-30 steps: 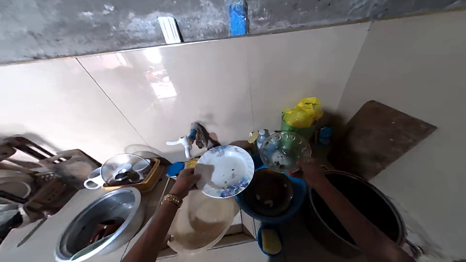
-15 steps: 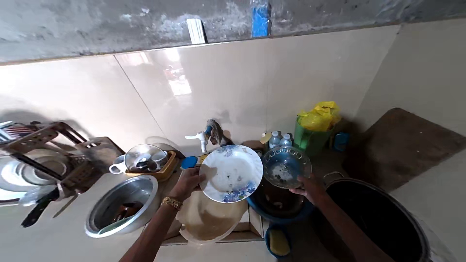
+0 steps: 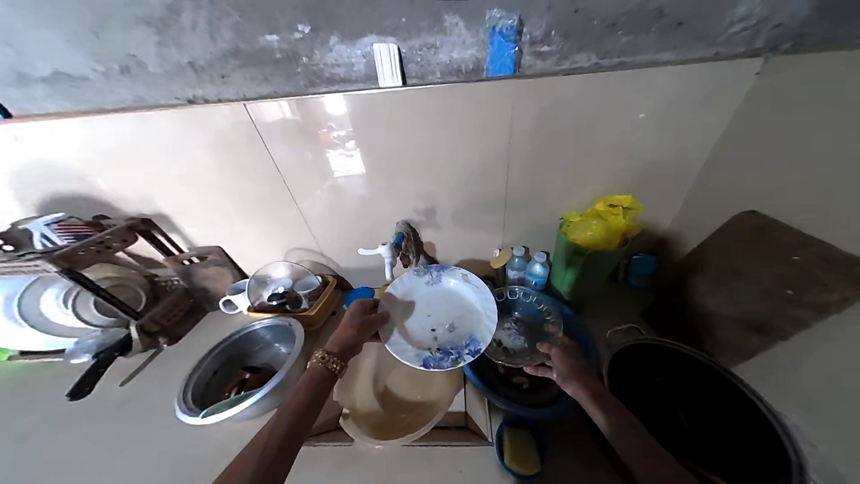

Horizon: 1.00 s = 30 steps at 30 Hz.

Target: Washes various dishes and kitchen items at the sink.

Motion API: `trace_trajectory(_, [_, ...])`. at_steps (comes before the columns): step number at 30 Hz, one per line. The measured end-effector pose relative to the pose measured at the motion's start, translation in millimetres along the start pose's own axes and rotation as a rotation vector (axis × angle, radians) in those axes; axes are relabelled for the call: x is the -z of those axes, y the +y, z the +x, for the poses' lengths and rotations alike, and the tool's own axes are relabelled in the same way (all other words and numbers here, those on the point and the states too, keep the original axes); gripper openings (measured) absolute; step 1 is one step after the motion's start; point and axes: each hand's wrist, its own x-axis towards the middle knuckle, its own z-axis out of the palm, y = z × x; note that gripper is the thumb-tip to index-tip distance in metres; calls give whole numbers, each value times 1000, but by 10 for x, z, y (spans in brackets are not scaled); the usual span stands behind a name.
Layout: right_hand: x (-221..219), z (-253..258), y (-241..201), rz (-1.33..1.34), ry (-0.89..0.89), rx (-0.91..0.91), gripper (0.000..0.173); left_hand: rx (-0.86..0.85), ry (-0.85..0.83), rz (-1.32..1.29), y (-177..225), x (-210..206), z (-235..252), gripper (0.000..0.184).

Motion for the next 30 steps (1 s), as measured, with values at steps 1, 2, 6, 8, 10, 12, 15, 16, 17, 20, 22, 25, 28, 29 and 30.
trace_trajectory(1, [2, 2, 14, 0, 4, -2, 50, -2, 9, -7, 16, -16, 4, 21])
trace_trajectory(2, [5, 1, 23, -2, 4, -6, 50, -7, 16, -9, 29, -36, 10, 21])
trace_trajectory(6, [9, 29, 86, 7, 17, -23, 52, -69, 34, 60, 90, -166, 71, 24])
trace_trajectory(8, [4, 49, 125, 12, 14, -16, 53, -87, 34, 83, 128, -250, 95, 25])
trace_trajectory(10, [-2, 67, 142, 11, 1, -9, 53, -101, 42, 121, 194, -336, 117, 27])
trace_trajectory(12, [-4, 68, 145, 15, -8, -10, 53, -136, 63, 203, 281, -422, 121, 28])
trace_trajectory(15, [-10, 51, 130, 19, -17, -11, 54, -235, 86, 360, 471, -534, 26, 30])
trace_trajectory(16, [-6, 58, 127, 21, -19, -12, 53, -276, 94, 395, 557, -580, -40, 30])
trace_trajectory(17, [-3, 65, 125, 24, -16, -13, 52, -323, 108, 420, 634, -633, -96, 30])
trace_trajectory(20, [7, 86, 120, 35, 2, -23, 46, -456, 136, 466, 845, -825, -281, 32])
trace_trajectory(22, [30, 108, 140, 38, 17, -15, 45, -580, 122, 542, 934, -955, -421, 37])
trace_trajectory(25, [54, 107, 141, 48, 10, 4, 44, -806, 134, 685, 964, -1130, -533, 38])
trace_trajectory(28, [64, 51, 93, 59, -3, 3, 47, -889, 180, 655, 907, -1119, -579, 36])
trace_trajectory(29, [68, 39, 79, 60, -5, -2, 47, -868, 204, 603, 868, -1064, -594, 35])
trace_trajectory(30, [76, 33, 71, 57, -5, -9, 47, -829, 232, 536, 812, -987, -616, 34])
